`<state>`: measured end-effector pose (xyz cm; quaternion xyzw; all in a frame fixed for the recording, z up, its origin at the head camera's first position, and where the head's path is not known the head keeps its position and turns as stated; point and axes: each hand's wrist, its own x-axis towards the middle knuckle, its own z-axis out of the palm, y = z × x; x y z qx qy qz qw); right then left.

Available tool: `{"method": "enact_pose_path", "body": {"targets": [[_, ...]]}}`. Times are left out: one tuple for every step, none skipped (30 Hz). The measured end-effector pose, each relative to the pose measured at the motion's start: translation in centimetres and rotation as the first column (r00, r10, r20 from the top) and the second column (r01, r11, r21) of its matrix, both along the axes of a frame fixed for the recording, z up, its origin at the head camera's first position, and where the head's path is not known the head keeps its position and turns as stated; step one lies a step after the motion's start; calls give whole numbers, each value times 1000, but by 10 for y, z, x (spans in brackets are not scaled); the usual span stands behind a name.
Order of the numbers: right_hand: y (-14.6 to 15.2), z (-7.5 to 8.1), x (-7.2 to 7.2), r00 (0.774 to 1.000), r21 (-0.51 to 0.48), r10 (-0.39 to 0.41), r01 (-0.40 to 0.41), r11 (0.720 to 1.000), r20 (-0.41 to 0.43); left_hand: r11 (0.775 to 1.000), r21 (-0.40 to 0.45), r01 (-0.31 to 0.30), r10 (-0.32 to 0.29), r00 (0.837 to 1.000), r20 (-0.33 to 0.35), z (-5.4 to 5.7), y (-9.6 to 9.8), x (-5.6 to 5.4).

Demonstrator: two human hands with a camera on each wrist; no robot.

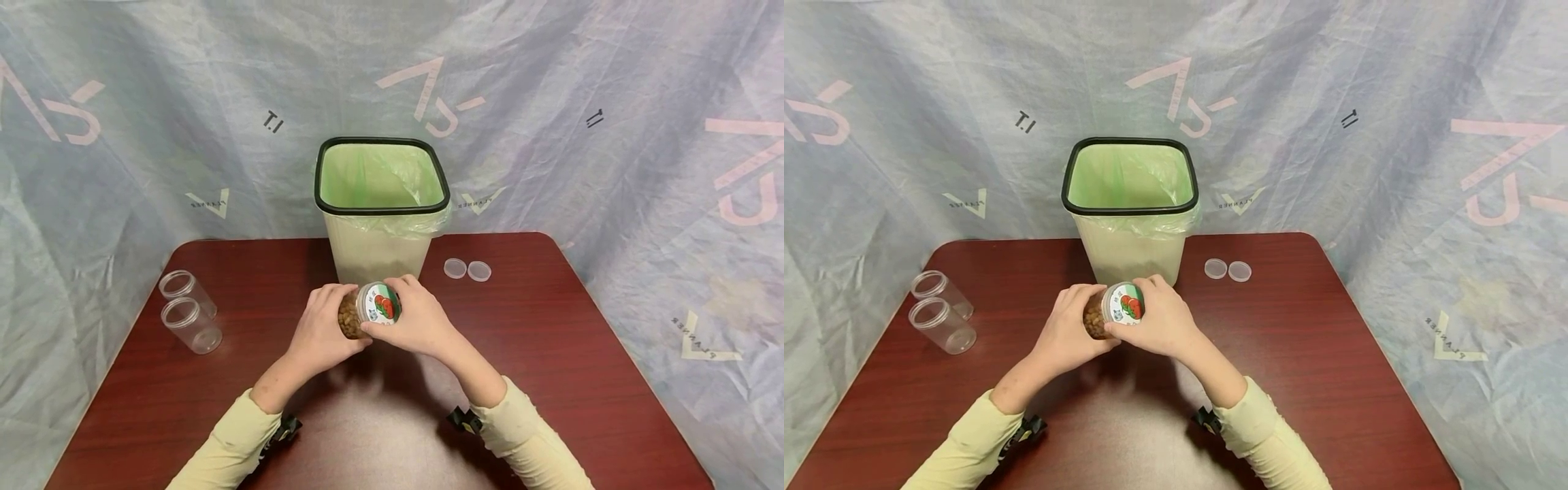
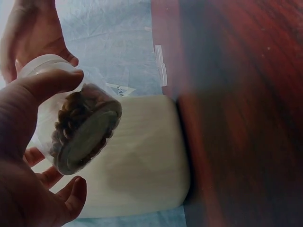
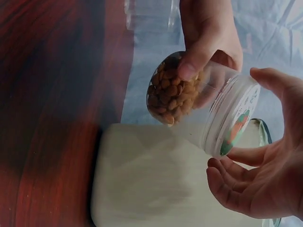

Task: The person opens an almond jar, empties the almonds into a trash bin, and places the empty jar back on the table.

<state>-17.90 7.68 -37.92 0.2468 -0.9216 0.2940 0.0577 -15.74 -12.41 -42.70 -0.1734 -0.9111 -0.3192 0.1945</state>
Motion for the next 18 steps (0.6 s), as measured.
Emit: {"method": "enact_pose_path", "body": {"targets": [[0,0,0,1000,-14,-2,2,1000,-2,1000,3,1,-1,1000,-1,0,0,0],[0,0,-1,1000,-27,-9,9,1000,-4,1000,6,4,-4,1000,-4,0,0,0],[0,0,-1,1000,-49,-14,14,999,-4,1000,12,8,-8,1000,-5,0,0,0],[1,0,-1,1000,-67,-21,21,998,-3,1000,19,12,-12,1000,-4,0,0,-1],[1,1,-2,1000,-87,-28,28,996,-1,999,27,17,-17,1000,0,0,0,-1],[1,1,-2,1000,-104,-31,31,994,3,999,35,21,-21,1000,8,-1,0,-1],[2,2,-2,1000,-121,-29,30,992,7,999,44,27,-27,999,17,-1,-1,-2],[3,2,-2,1000,-135,-25,27,990,14,998,54,36,-37,999,28,-2,-2,-2],[3,2,-3,1000,-149,-18,21,989,22,997,64,44,-47,998,42,-3,-3,-3],[4,2,-3,999,-157,-14,19,987,33,996,73,53,-57,997,57,-4,-4,-3],[5,2,-3,999,-170,-9,16,985,44,994,83,64,-70,995,71,-5,-6,-4],[6,2,-3,999,-182,-3,13,983,53,993,93,75,-83,993,84,-6,-7,-5],[7,2,-3,998,-196,1,11,981,62,991,104,87,-97,991,95,-7,-8,-6],[8,2,-4,998,-208,6,9,978,69,989,111,96,-108,988,107,-8,-9,-6],[9,2,-4,997,-222,11,5,975,74,988,119,102,-116,986,116,-9,-10,-7],[10,2,-4,997,-234,16,2,972,78,986,129,107,-123,984,126,-9,-11,-7],[11,2,-4,996,-242,23,-3,970,81,984,140,109,-128,983,134,-10,-12,-7],[11,2,-5,996,-249,31,-9,969,84,983,147,106,-127,982,140,-10,-12,-7]]}}
